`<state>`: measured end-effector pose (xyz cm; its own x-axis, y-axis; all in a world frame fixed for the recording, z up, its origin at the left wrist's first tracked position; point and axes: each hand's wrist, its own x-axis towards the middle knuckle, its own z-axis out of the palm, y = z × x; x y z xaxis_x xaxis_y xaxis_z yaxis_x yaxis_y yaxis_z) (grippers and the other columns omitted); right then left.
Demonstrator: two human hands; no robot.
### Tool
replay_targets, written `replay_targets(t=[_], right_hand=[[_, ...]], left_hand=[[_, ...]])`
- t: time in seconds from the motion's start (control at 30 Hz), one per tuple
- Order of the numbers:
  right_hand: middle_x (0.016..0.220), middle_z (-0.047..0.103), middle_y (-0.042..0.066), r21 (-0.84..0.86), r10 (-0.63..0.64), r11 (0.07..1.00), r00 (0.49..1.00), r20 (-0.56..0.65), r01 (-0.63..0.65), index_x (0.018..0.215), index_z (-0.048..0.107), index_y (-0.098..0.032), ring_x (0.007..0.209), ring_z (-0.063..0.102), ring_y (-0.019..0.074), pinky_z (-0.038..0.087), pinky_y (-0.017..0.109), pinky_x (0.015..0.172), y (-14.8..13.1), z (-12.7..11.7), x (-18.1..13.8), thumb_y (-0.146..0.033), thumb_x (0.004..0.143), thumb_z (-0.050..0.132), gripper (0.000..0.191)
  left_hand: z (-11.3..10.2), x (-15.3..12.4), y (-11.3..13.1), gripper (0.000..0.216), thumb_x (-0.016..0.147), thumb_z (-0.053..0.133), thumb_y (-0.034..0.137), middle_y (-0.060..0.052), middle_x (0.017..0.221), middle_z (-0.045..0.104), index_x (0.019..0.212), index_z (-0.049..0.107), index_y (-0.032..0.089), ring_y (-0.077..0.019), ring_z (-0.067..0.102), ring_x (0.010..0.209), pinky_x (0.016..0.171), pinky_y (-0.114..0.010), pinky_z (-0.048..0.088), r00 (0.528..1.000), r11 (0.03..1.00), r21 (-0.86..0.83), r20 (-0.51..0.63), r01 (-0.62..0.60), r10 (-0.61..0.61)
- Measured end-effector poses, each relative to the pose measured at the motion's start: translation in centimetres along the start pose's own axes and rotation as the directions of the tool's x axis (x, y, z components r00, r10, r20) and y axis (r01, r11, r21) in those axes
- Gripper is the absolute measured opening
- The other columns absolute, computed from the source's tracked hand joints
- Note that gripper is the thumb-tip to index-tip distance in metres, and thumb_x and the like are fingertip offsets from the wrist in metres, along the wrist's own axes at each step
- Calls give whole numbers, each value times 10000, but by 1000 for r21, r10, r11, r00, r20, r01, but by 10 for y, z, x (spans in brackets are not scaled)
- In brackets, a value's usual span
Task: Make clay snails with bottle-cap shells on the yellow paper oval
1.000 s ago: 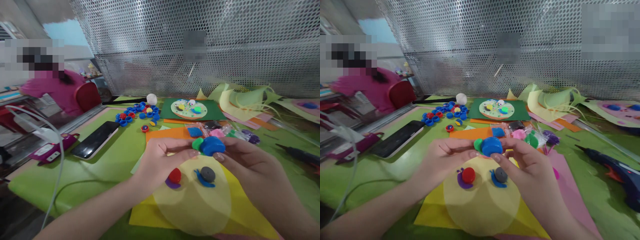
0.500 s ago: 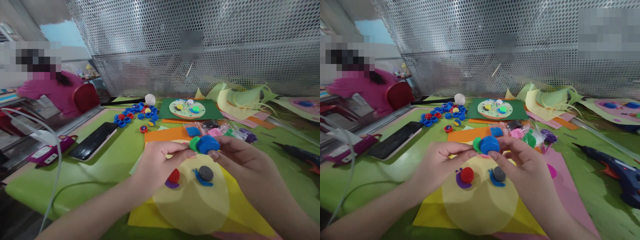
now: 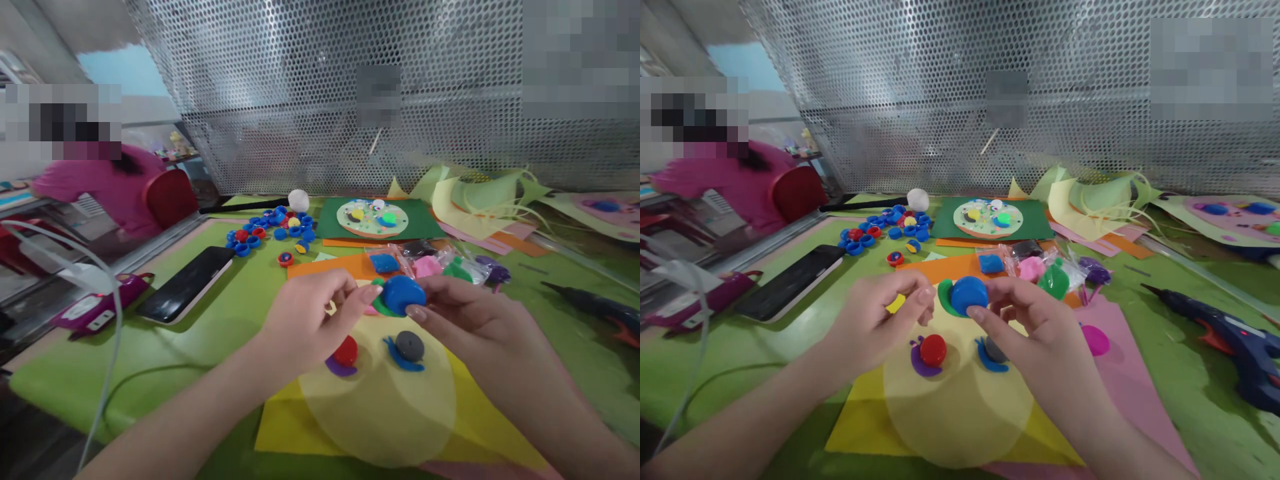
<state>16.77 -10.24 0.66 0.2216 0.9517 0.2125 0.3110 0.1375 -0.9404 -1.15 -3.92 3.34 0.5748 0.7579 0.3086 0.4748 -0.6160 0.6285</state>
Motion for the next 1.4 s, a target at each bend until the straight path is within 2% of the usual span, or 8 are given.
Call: replay_targets(t=[0.17, 0.37, 0.5, 0.63, 0.87, 1.1, 1.27, 1.4], right_hand=[[749, 633, -7, 27, 23, 999, 999, 49, -25, 817, 621, -230, 622, 574, 119, 496, 210, 551, -3, 2, -1, -388, 696, 662, 203], [735, 607, 13, 25, 80, 996, 992, 98, -83, 797, 609, -206, 641, 565, 142, 484, 247, 577, -6, 5, -3, -443, 685, 640, 264], [725, 602, 16, 58, 93, 993, 989, 119, -100, 812, 607, -205, 636, 556, 141, 471, 251, 570, -5, 6, -4, -441, 682, 641, 271], [707, 596, 7, 110, 97, 987, 982, 159, -116, 817, 610, -204, 618, 545, 129, 460, 240, 547, -5, 7, -4, -398, 692, 634, 232], [720, 600, -3, 153, 145, 970, 957, 250, -187, 810, 626, -195, 614, 529, 109, 438, 222, 542, -11, 8, -4, -367, 688, 637, 211], [768, 642, -7, 184, 139, 964, 954, 264, -191, 823, 619, -202, 666, 555, 106, 437, 220, 591, -12, 9, -4, -324, 715, 630, 163], [838, 654, 7, 226, 124, 954, 945, 303, -198, 846, 607, -198, 716, 584, 120, 452, 237, 621, -9, 8, -2, -311, 718, 631, 173], [819, 636, 1, 201, 131, 964, 969, 209, -173, 950, 572, -201, 710, 586, 111, 456, 227, 605, -6, -1, 8, -306, 716, 635, 265]], left_hand=[[1, 1, -1, 298, 907, 331, 365, 59, 502, 477, 680, 410, 190, -88, 462, 441, 452, -208, 313, 994, 987, 124, 50, -101, 95], [4, 1, 2, 298, 909, 320, 248, 67, 483, 371, 616, 334, 194, -79, 382, 412, 435, -211, 265, 984, 968, 185, 83, -172, 159], [3, 0, 0, 308, 914, 293, 230, 59, 487, 405, 612, 338, 194, -84, 415, 429, 459, -212, 293, 981, 972, 142, 79, -189, 179], [3, 1, -5, 345, 926, 261, 289, 49, 505, 436, 612, 367, 193, -89, 445, 451, 461, -213, 304, 983, 981, 81, 62, -178, 174], [2, 3, -7, 341, 914, 308, 252, 60, 480, 396, 585, 371, 189, -78, 400, 429, 449, -204, 302, 968, 968, 50, 65, -245, 242], [1, 4, -6, 353, 903, 326, 260, 59, 474, 368, 559, 357, 188, -79, 373, 429, 446, -208, 286, 971, 969, 70, 31, -238, 237], [1, 4, -11, 373, 916, 303, 314, 50, 462, 391, 573, 386, 191, -93, 387, 423, 434, -226, 287, 986, 985, 47, 21, -165, 164], [4, 4, -17, 399, 936, 250, 351, 37, 504, 412, 599, 394, 193, -104, 413, 465, 483, -245, 331, 999, 997, -54, 20, -46, 47]])
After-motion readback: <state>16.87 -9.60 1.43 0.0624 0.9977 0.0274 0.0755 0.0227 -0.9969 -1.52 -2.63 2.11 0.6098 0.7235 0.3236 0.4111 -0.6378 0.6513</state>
